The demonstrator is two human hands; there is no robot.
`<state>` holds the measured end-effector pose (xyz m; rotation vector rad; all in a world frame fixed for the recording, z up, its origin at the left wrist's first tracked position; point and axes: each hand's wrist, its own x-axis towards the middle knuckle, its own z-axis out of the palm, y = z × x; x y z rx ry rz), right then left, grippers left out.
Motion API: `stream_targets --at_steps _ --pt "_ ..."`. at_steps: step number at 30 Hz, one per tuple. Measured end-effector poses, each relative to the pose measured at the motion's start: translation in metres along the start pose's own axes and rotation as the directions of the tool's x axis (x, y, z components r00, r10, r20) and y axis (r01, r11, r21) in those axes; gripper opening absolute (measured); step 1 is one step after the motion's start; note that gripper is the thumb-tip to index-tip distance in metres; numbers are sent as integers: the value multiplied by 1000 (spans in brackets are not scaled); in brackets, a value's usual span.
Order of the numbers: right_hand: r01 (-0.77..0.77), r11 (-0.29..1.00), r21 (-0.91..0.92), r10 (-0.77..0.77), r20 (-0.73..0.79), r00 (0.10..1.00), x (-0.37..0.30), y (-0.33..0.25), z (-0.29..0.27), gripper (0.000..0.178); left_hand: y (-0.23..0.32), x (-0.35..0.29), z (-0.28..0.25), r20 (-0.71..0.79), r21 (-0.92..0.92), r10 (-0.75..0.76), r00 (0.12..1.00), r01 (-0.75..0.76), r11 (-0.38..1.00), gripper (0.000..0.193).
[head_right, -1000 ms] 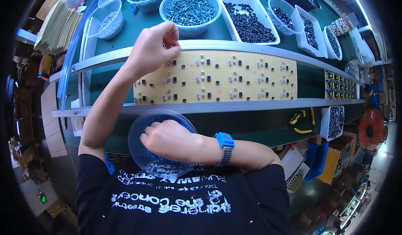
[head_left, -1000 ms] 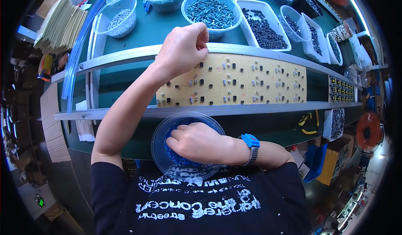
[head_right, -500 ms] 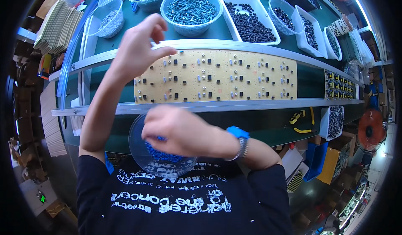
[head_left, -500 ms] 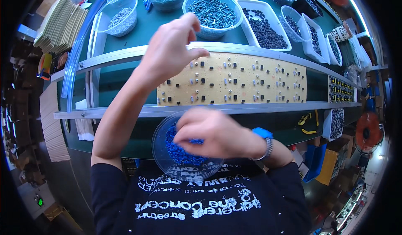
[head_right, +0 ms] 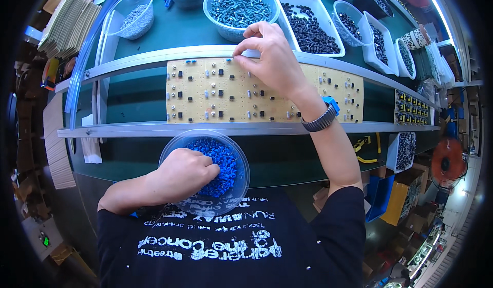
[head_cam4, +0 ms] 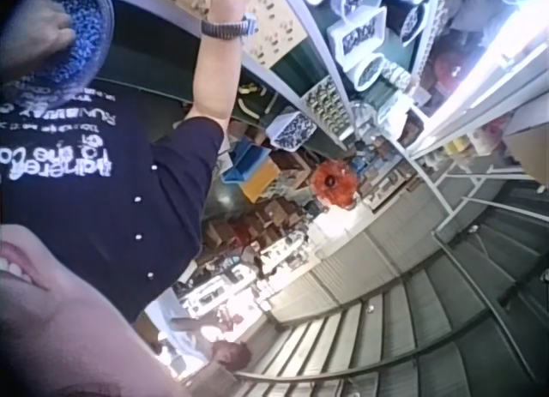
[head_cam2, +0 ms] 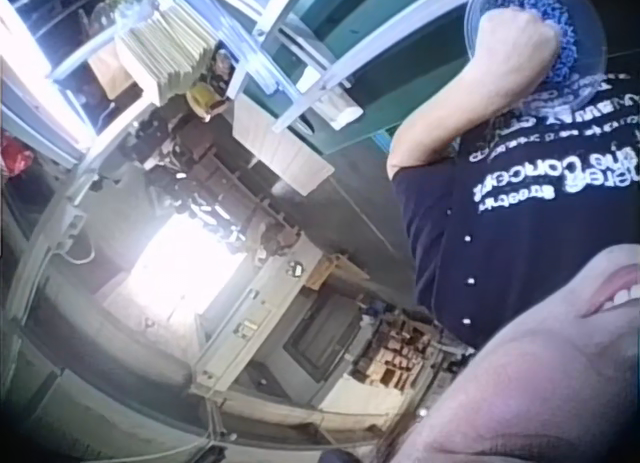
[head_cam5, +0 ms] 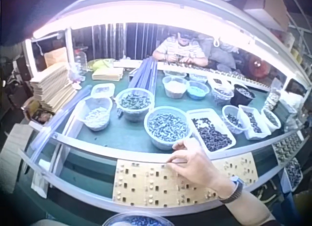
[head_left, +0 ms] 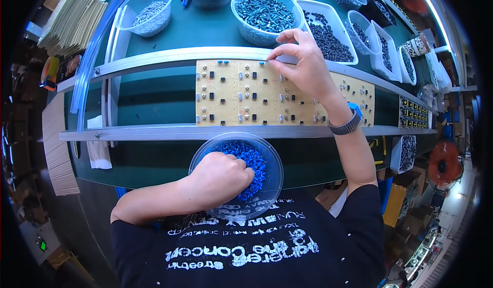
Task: Assembling small electronic components onto boards at a manual assembly station.
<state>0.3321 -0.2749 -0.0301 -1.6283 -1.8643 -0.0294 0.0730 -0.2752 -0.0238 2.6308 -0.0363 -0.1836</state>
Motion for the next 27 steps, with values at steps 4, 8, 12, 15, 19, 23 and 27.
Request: stream_targets --at_steps 4,8,12,15,19,23,27 --pt "-14 1000 -14 14 -6 1000 0 -3 2 11 -3 -4 -1 -4 -72 -11 1000 11 997 8" --pt "120 979 -166 -121 6 993 1 -12 -6 13 -5 -8 -2 -73 -143 -29 997 18 990 5" --pt "188 982 24 -188 214 959 -23 -63 -25 15 -11 -19 -20 -218 -245 -115 969 60 968 4" --pt "138 942 306 -299 576 761 -46 -101 -20 11 -18 -9 -47 -329 -353 -165 930 41 935 4" --pt "274 939 208 -344 564 751 -69 -131 22 11 -41 41 -73 -508 -217 -98 856 -17 976 9" --pt "155 957 247 -281 636 719 -75 -132 21 11 -58 99 -81 -492 -267 -162 855 29 963 12" --pt "63 986 156 -156 713 683 -86 -123 2 9 -50 119 -80 -441 -372 -215 871 41 927 9"
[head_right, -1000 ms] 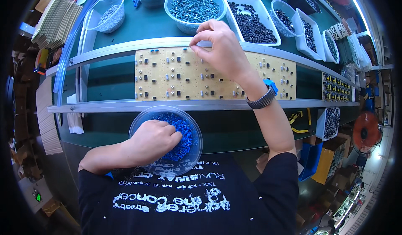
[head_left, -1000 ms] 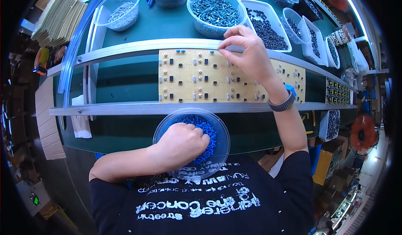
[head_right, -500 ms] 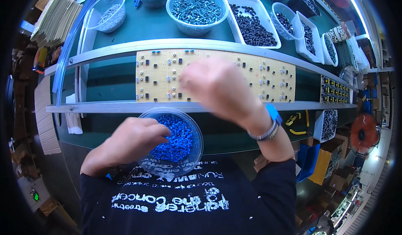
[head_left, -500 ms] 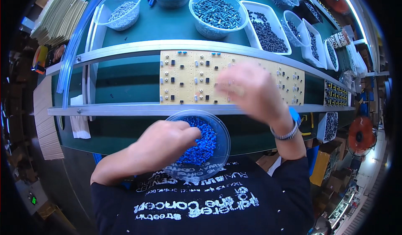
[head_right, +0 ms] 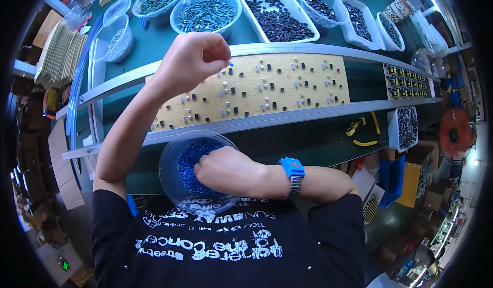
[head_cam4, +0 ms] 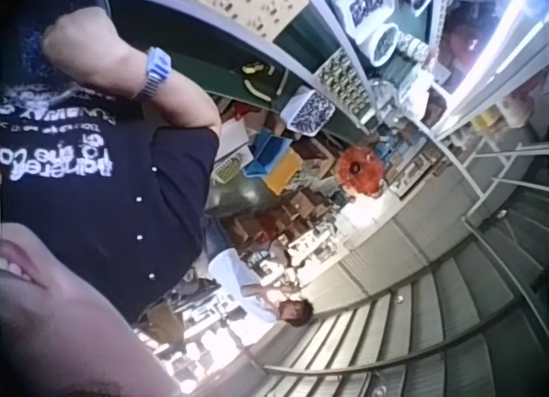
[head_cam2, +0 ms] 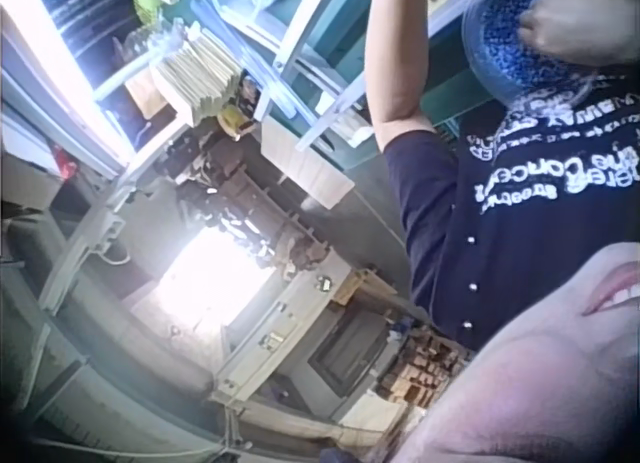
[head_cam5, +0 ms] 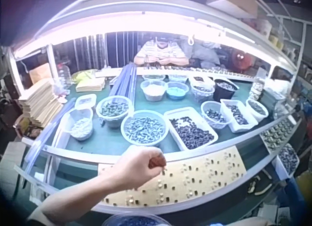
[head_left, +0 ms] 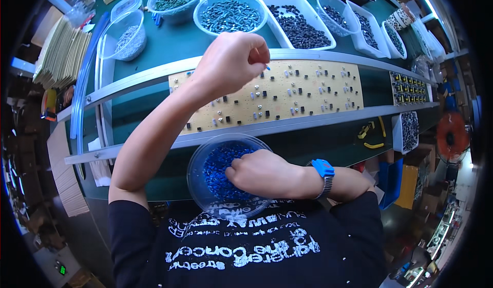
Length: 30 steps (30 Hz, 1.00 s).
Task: Assembling small electronic components onto boards at a manual assembly station.
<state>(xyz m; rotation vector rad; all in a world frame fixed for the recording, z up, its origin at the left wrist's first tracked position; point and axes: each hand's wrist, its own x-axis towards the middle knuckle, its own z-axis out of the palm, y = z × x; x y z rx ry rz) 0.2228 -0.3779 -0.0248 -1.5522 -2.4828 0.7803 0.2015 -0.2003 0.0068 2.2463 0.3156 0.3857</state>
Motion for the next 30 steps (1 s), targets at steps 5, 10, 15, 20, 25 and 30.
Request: stream_targets --at_steps 5,10,15,20,25,30 --pt "-55 998 13 57 -231 971 -32 11 2 6 28 -30 -5 148 -72 125 981 -115 991 9" --pt "26 996 79 7 -388 922 -44 10 6 9 32 -99 -2 431 131 10 902 -74 989 13" --pt "35 999 28 -22 -377 926 -32 4 0 12 37 -109 -2 496 157 -82 864 4 988 13" --pt "14 1000 -1 -13 -418 908 -25 10 1 7 15 -53 -7 201 86 -4 979 -14 996 12" --pt "57 998 -35 -67 -421 905 -10 14 3 7 -8 3 -6 -66 26 -47 997 49 998 11" --pt "46 998 -39 -59 -465 883 -8 14 7 8 -25 26 10 -77 94 -51 996 58 994 15"
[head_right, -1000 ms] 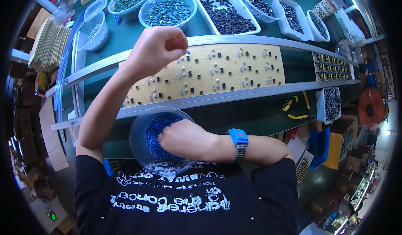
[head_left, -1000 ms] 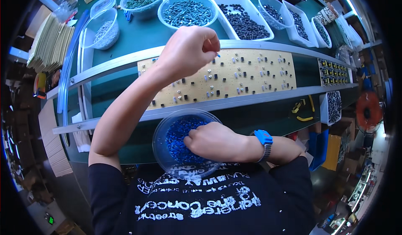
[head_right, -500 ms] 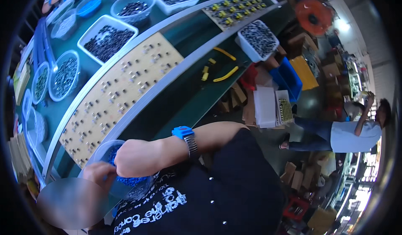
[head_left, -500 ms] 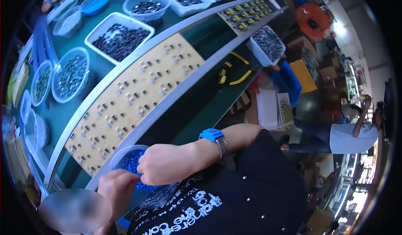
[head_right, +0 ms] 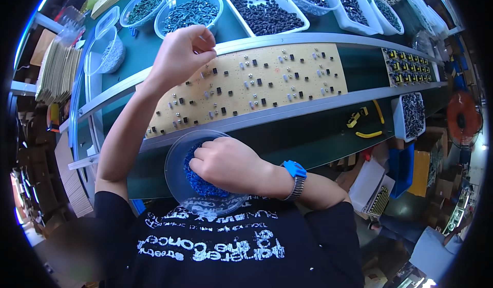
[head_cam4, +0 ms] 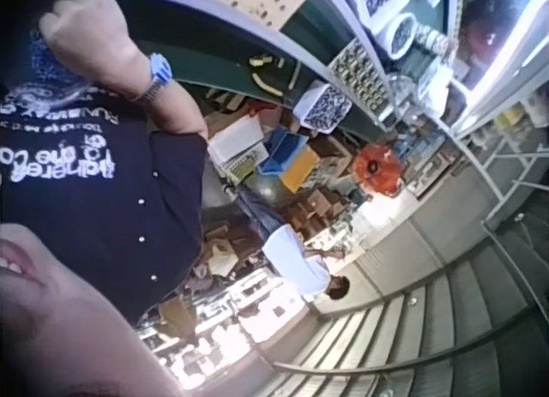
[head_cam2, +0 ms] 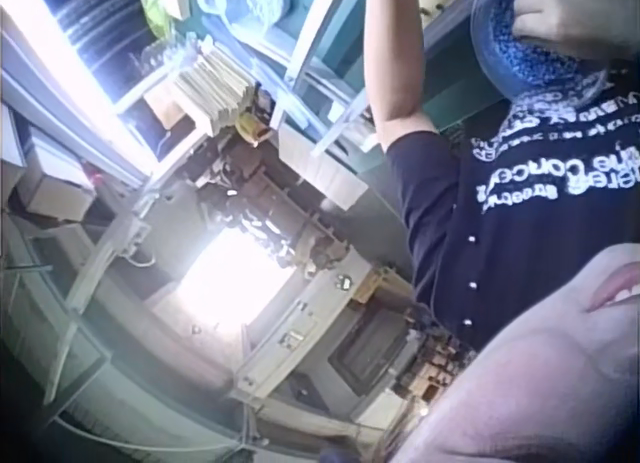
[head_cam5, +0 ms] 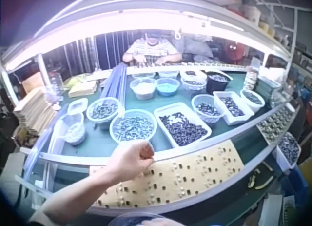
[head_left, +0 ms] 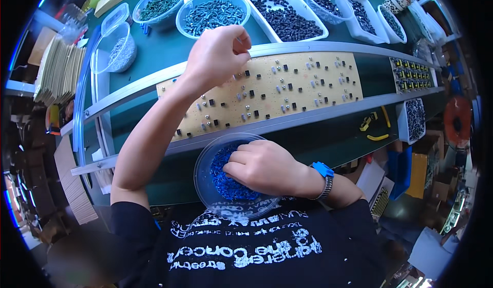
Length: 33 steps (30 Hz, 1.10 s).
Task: Assembling small electronic components onto boards at a manual assembly station.
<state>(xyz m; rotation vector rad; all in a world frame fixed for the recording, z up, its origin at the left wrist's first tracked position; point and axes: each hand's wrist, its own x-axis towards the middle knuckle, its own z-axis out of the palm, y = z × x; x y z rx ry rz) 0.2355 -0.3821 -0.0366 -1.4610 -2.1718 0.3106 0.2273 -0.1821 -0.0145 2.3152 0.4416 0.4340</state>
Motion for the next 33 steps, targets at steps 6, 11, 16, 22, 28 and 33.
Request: stream_targets --at_steps 6,11,16,22,28,33 --pt "-8 999 32 10 -50 999 0 1 1 9 0 8 7 21 7 -66 998 66 998 19" --pt "-13 998 68 16 -53 998 -2 2 -2 10 2 10 8 11 64 -41 999 40 997 20" --pt "15 956 292 32 -155 987 0 5 -7 11 -1 3 14 -62 -17 -50 997 49 999 21" --pt "-203 829 521 430 -363 826 8 43 -63 9 12 -22 -10 -161 133 89 983 -68 989 24" --pt "-394 912 111 402 -426 811 19 118 -77 10 54 -116 -7 576 137 185 796 -317 939 19" --pt "-299 950 -87 241 -403 883 24 138 -67 8 40 -147 13 631 115 238 739 -393 913 10"
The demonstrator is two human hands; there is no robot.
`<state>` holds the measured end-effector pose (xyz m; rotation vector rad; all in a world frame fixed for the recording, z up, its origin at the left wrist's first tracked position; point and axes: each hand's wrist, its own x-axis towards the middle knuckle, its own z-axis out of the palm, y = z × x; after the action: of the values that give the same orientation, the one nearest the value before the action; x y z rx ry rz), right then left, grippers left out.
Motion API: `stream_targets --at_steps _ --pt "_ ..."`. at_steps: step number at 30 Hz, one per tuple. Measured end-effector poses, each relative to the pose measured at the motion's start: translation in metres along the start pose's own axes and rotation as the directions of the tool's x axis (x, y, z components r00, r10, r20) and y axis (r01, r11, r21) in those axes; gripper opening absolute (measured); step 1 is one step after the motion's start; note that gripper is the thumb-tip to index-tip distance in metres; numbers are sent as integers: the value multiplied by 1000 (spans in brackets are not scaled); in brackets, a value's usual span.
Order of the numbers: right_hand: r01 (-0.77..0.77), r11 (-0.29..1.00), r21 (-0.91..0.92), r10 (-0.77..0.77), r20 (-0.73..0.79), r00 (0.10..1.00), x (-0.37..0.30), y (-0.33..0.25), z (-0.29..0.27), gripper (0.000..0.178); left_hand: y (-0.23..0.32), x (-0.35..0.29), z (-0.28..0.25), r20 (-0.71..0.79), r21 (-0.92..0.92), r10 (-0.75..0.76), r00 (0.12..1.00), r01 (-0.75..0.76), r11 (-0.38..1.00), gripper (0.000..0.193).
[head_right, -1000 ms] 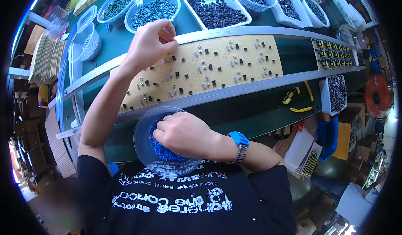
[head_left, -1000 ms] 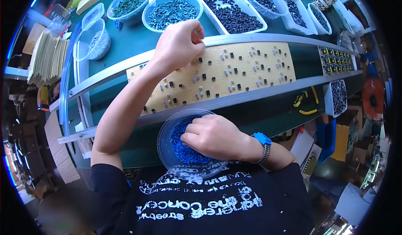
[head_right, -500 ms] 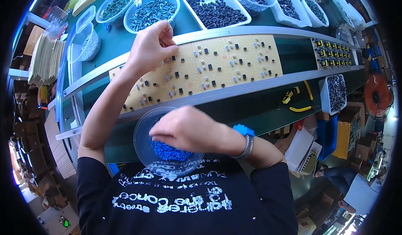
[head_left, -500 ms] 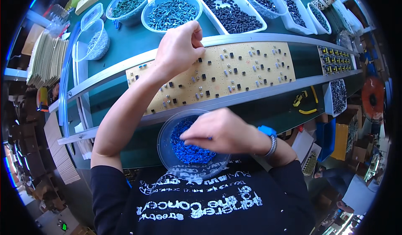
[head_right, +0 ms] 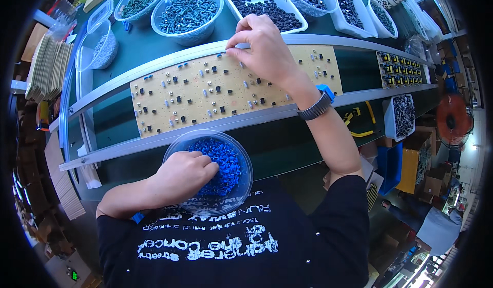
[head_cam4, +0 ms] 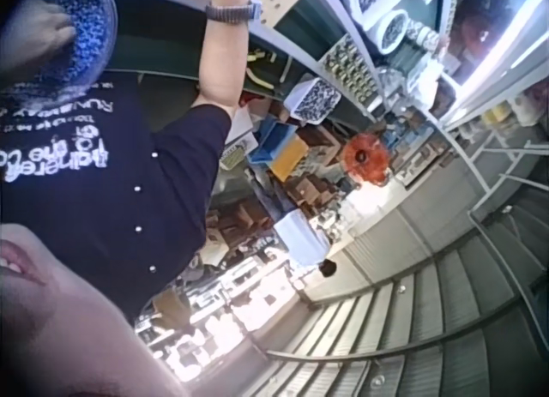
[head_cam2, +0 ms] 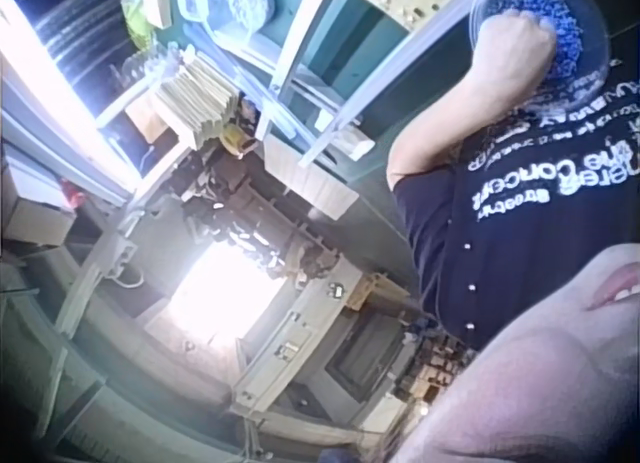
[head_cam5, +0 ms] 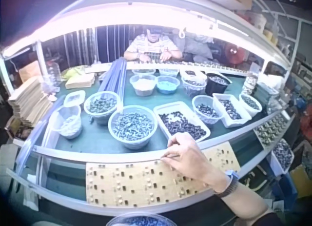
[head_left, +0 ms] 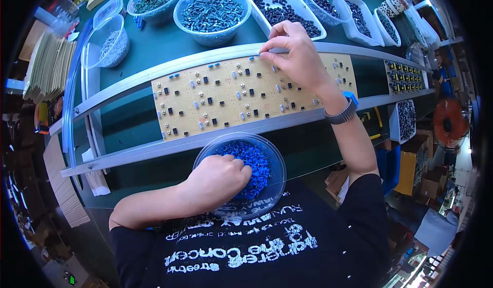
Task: Assembling small electronic components onto boards at a manual assembly station.
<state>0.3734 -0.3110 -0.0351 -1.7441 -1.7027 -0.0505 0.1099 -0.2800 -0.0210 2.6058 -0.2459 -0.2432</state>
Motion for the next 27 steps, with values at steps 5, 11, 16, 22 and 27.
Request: stream_targets --at_steps 5,11,16,22,27 --pt "91 992 -89 -92 -12 996 1 1 3 7 -1 -4 2 -52 -56 -15 999 12 998 9" --pt "139 981 -136 -141 -10 990 2 -1 1 7 -2 -5 5 -59 -115 4 998 -10 993 9" --pt "134 978 -161 -138 -15 990 2 -3 1 8 2 -2 -4 44 -204 -79 996 86 975 7" --pt "204 956 -213 -212 -18 977 3 -7 0 8 -1 -4 -4 -68 -265 -80 994 59 962 9" --pt "248 932 -266 -264 -25 964 4 -9 1 9 -1 -2 -9 -268 -309 -77 960 -10 951 15"
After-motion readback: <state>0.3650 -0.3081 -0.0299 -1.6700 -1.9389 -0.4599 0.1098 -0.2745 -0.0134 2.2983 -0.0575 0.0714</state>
